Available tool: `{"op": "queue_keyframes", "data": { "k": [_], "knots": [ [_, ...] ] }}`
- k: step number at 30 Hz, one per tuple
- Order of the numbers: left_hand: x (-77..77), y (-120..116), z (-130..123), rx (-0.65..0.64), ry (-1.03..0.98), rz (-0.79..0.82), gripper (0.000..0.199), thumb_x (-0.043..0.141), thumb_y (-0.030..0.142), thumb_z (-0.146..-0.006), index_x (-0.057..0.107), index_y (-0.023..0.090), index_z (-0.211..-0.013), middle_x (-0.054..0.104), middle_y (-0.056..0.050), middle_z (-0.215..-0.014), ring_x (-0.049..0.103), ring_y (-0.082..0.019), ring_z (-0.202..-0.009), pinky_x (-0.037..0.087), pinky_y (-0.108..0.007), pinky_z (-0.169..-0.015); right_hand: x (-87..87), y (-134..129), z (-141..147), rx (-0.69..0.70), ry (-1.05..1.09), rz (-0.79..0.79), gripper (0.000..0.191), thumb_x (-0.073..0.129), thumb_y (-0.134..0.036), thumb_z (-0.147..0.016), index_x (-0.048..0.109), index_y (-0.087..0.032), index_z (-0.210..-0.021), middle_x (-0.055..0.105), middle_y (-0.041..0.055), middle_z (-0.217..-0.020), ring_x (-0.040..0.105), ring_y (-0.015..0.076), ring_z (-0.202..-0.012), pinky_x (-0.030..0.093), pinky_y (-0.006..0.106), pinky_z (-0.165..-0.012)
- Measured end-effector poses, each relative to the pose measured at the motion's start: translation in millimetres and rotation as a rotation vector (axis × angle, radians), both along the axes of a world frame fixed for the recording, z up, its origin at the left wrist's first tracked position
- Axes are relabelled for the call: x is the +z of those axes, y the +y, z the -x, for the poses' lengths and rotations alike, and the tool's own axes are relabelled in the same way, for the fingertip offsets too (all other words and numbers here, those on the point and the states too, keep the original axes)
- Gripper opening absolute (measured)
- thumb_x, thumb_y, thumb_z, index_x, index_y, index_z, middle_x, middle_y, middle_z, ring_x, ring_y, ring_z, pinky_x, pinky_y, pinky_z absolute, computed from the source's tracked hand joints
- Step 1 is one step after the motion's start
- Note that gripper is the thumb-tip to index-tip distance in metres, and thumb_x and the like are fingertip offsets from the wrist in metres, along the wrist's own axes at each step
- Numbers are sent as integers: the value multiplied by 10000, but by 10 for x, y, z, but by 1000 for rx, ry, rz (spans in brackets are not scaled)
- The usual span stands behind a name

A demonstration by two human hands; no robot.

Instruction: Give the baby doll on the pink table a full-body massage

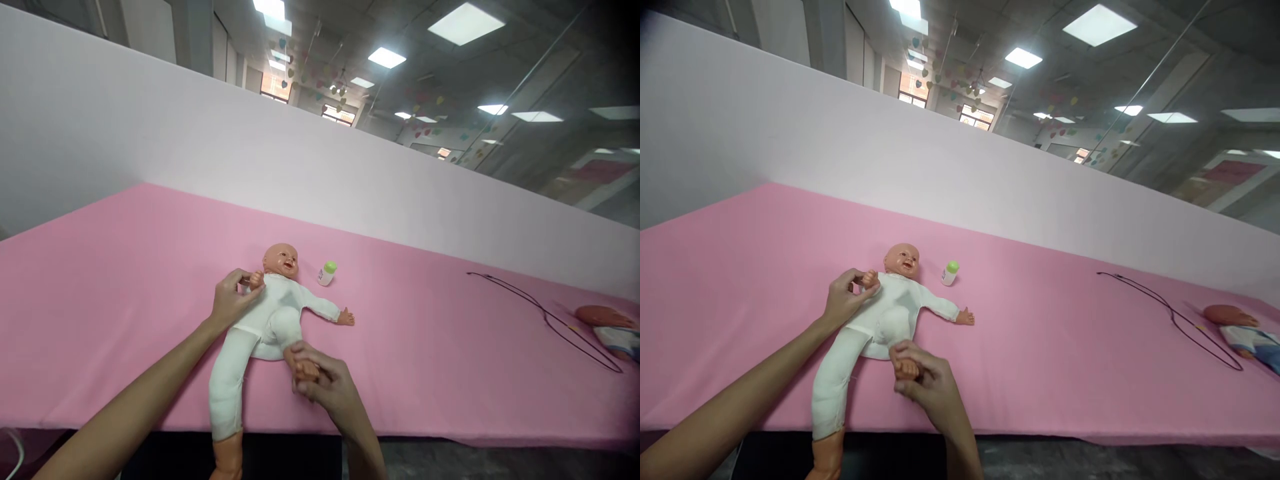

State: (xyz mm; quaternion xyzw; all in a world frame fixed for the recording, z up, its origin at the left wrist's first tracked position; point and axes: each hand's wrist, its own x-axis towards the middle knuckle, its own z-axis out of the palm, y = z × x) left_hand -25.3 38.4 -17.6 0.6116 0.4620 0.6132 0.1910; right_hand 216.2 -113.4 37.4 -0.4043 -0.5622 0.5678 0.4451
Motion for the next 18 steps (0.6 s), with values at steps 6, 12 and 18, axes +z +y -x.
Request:
{"op": "queue_keyframes", "data": {
  "k": [6,12,18],
  "knots": [
    [-25,53,22,-20,-48,84,253,818,429,-806,670,224,-824,682,4,-779,575,-158,-662,438,-278,-638,-173,291,60,-161,42,42,509,962,-447,-684,832,-216,-1118,718,131,-1286,692,250,-997,585,340,-832],
    [-20,285,216,292,-638,230,373,798,490,-791,579,200,-710,539,27,-706,496,-125,-655,408,-243,-595,60,-178,-464,265,-77,14,380,967,-433,-695,870,-221,-994,774,99,-1062,716,245,-952,573,319,-825],
    [30,255,239,348,-737,240,364,804,469,-807,570,205,-718,521,31,-715,497,-123,-659,412,-246,-593,-39,-396,-422,487,-199,14,313,901,-416,-789,874,-247,-1052,788,89,-1084,737,241,-974,565,346,-925]
  ]
}}
